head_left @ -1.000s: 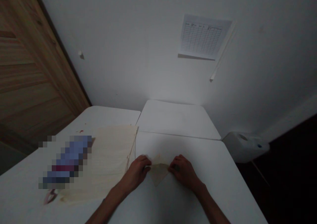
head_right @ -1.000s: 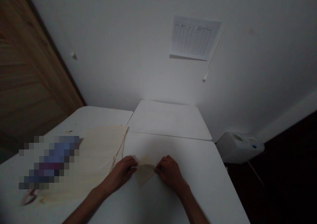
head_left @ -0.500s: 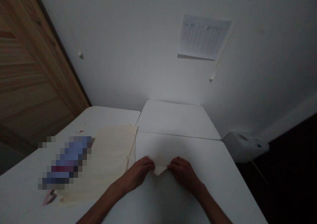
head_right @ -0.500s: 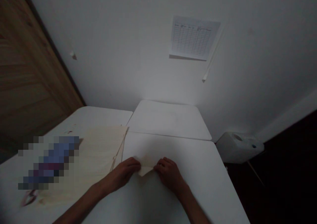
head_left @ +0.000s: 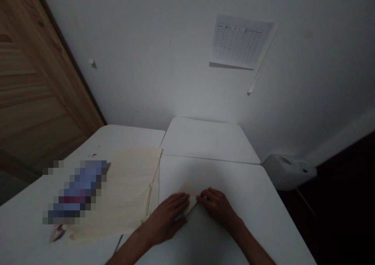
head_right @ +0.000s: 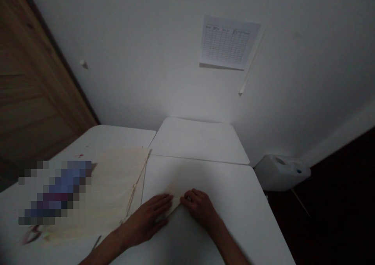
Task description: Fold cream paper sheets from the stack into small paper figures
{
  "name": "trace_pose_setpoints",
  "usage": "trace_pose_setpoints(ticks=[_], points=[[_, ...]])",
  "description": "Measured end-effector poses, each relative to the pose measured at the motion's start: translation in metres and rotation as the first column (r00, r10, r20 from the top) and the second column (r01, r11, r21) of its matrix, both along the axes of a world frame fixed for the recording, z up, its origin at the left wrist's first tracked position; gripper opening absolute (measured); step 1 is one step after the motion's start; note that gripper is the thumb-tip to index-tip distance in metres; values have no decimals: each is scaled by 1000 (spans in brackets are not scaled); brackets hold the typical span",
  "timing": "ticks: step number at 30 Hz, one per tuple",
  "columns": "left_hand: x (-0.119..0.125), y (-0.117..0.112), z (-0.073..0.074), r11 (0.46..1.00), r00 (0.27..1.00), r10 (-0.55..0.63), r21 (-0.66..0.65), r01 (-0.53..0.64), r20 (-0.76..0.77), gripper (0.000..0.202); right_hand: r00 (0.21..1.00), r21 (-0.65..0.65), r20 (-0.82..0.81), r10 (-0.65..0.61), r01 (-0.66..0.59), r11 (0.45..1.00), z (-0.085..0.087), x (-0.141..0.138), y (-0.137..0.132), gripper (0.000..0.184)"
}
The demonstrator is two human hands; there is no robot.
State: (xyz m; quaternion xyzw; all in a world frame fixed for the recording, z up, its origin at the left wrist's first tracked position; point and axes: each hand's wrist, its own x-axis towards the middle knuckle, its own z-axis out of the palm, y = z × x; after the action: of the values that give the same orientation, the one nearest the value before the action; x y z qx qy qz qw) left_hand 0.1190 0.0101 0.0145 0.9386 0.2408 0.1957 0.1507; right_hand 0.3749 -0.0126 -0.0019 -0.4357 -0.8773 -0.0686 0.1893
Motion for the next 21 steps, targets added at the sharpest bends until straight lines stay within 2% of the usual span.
trace_pose_setpoints(ticks=[5, 12, 21], points=[[1, -6, -10, 999, 998, 40, -15, -39, 44, 44, 999, -59, -26, -32, 30, 998, 0, -1, 0, 22], [5, -10, -4, 999, 1000, 19, -32, -19, 25, 34, 989, -189, -138, -53, 27, 982, 7, -6, -3, 25], [6, -9, -12, 998, 994, 30, -66, -23, 101, 31, 975, -255, -220, -25, -33, 966, 21, -9, -5, 27]])
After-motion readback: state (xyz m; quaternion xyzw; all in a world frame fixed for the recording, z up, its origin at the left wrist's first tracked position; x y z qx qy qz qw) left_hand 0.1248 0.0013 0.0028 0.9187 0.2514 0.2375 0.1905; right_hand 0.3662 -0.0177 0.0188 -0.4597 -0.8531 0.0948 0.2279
